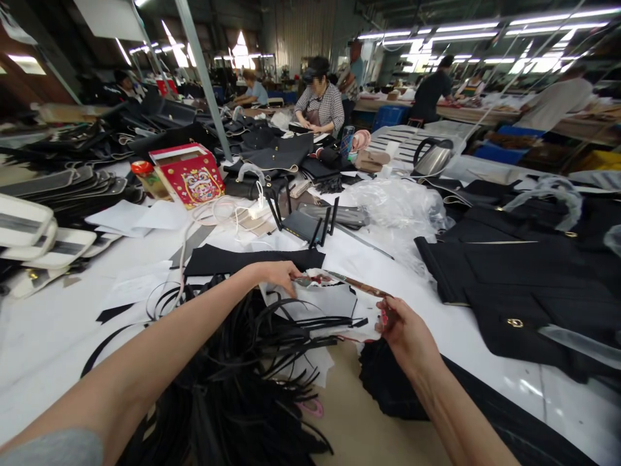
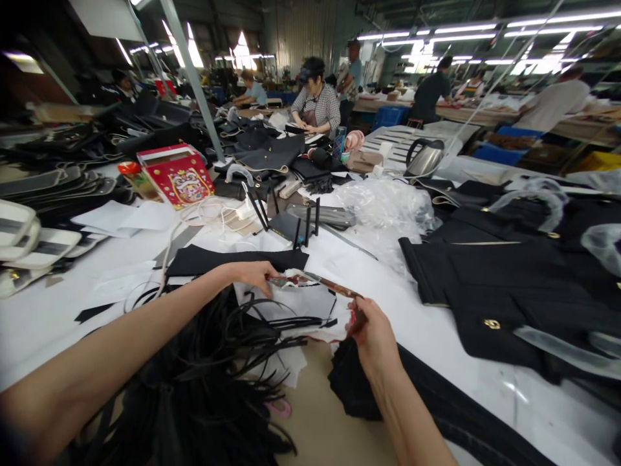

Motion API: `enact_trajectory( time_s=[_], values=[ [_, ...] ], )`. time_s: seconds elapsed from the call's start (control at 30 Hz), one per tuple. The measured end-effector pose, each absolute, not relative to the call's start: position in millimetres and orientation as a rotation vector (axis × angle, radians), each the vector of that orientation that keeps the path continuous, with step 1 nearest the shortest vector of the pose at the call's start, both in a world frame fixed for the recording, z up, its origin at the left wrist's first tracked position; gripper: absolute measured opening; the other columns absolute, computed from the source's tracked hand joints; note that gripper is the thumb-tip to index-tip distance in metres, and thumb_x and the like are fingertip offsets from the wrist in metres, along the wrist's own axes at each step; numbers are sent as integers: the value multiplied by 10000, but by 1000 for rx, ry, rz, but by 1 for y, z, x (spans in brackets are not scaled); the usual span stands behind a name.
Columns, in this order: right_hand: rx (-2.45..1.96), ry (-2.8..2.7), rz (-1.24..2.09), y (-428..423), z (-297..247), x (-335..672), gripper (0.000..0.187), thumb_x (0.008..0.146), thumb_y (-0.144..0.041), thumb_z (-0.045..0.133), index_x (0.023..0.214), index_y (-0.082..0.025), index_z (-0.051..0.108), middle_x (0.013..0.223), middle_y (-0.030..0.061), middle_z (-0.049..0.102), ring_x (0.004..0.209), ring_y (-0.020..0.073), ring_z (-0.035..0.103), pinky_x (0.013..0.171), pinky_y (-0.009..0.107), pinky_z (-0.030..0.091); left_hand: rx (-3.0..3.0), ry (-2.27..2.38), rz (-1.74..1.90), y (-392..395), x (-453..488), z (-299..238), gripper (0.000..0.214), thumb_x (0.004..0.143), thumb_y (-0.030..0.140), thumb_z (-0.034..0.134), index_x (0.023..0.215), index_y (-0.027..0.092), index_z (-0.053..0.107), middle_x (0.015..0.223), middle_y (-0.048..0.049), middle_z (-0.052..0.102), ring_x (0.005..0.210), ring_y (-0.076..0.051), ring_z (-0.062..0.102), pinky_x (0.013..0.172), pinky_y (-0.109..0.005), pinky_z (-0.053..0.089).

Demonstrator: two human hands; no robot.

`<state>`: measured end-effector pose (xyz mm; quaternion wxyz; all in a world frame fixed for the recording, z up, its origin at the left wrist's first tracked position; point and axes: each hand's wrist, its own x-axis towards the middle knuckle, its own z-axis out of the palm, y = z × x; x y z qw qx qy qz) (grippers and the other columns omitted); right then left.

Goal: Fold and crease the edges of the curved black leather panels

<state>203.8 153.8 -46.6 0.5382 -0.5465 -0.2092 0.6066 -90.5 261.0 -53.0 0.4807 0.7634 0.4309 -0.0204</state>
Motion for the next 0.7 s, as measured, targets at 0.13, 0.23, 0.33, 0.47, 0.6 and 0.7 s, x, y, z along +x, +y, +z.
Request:
enact_trajectory(
  time_s=[0.13, 0.23, 0.33, 0.47, 0.6, 0.7],
  values=[
    [-1313, -402, 1452, 161, -54, 205, 187, 677, -306, 671, 743, -175, 554, 645, 9, 597, 506, 115, 501, 450, 213, 450, 1718, 991, 71, 252, -103, -44, 240, 519, 267, 800, 723, 169, 719, 684, 43, 631, 729, -177, 581, 673, -228, 461],
    [-1265, -385, 1488, 166, -52, 201, 149, 702, -284, 636, 767, -177, 556, 688, 33, 609, 583, 155, 567, 524, 266, 506, 1610, 962, 93, 245, -109, -38, 249, 479, 254, 808, 704, 180, 732, 653, 26, 643, 666, -187, 584, 629, -250, 479],
    [-1214, -398, 1525, 171, -50, 193, 169, 684, -277, 656, 733, -183, 524, 611, -11, 528, 502, 120, 498, 486, 253, 478, 1522, 943, 98, 240, -115, -32, 216, 470, 229, 813, 665, 182, 730, 607, 22, 637, 601, -184, 584, 603, -266, 494],
    [-1265, -417, 1519, 172, -56, 188, 293, 627, -270, 732, 648, -181, 454, 454, -120, 243, 357, 32, 207, 332, 163, 243, 1428, 937, 164, 238, -127, -22, 258, 477, 194, 819, 723, 174, 744, 695, -2, 681, 666, -194, 619, 683, -282, 513],
    [-1402, -437, 1424, 166, -64, 191, 327, 601, -279, 776, 635, -167, 471, 415, -134, 237, 336, 14, 173, 308, 135, 141, 1327, 1003, 296, 238, -149, -12, 321, 417, 148, 829, 721, 137, 726, 756, -42, 703, 731, -237, 634, 734, -321, 513],
    [-1412, -459, 1357, 162, -60, 197, 316, 621, -306, 771, 661, -163, 491, 419, -132, 254, 336, 17, 192, 307, 137, 177, 1230, 1132, 490, 237, -169, -8, 326, 406, 118, 799, 719, 109, 707, 750, -73, 705, 722, -270, 636, 706, -363, 512]
  ],
)
